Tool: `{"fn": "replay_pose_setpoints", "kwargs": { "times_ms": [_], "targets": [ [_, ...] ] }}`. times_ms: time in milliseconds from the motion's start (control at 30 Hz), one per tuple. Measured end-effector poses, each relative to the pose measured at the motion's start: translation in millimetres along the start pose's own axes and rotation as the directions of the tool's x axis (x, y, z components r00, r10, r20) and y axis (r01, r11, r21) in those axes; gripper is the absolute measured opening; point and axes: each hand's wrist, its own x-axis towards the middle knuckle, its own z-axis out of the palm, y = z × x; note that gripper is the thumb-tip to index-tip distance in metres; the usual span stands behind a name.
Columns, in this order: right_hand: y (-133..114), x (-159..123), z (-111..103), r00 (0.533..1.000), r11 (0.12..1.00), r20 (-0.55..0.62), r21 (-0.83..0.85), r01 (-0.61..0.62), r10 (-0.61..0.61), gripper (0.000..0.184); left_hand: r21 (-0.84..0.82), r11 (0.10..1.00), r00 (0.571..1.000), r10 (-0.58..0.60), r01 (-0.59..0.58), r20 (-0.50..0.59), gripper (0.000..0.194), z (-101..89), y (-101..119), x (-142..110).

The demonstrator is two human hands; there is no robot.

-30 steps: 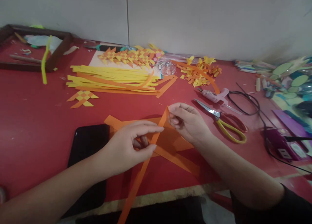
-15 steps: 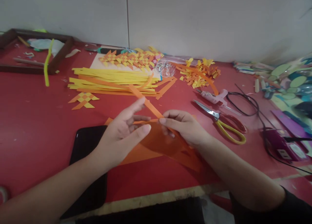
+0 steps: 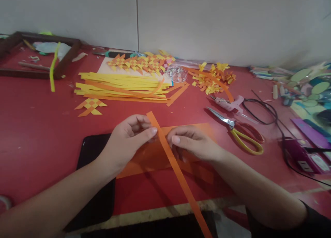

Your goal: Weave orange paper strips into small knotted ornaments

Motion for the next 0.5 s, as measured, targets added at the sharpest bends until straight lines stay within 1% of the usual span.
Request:
{"fn": "replay_pose_setpoints", "kwargs": {
  "times_ms": [33,100,167,267,333,400,500],
  "targets": [
    [1.4,1.3,1.8,0.996,0.999,-0.071,0.02,0.048,-0.047,0.031,0.042,0.999,0.999,-0.011,0.009,0.05,0.022,0.6,-0.3,-0.6],
    [4.2,4.0,5.3,0.982,0.994,-0.159,0.023,0.105,-0.1,0.024,0.123,0.992,0.994,-0.035,0.022,0.104,0.022,1.5,-0.4,-1.4],
    [6.0,6.0,8.1,0.974,0.993,-0.194,0.011,0.121,-0.116,0.023,0.16,0.986,0.99,-0.06,0.039,0.129,0.025,1.9,0.1,-1.6],
    [5.1,7.5,10.0,0.968,0.994,-0.228,-0.007,0.109,-0.107,0.025,0.158,0.987,0.986,-0.065,0.04,0.153,0.026,1.9,1.2,-1.6],
    [2.7,7.9,8.1,0.968,0.996,-0.235,-0.023,0.083,-0.086,0.024,0.15,0.988,0.987,-0.054,0.031,0.15,0.023,2.0,1.8,-1.9],
    [0.0,7.9,2.9,0.965,0.998,-0.253,-0.033,0.055,-0.062,0.023,0.135,0.99,0.991,-0.048,0.031,0.121,0.022,2.1,2.1,-2.3],
    [-3.2,7.1,-7.8,0.938,0.998,-0.343,0.022,0.057,-0.046,0.02,0.114,0.993,0.997,-0.047,0.039,0.061,0.025,1.4,1.5,-2.5]
  ]
}}
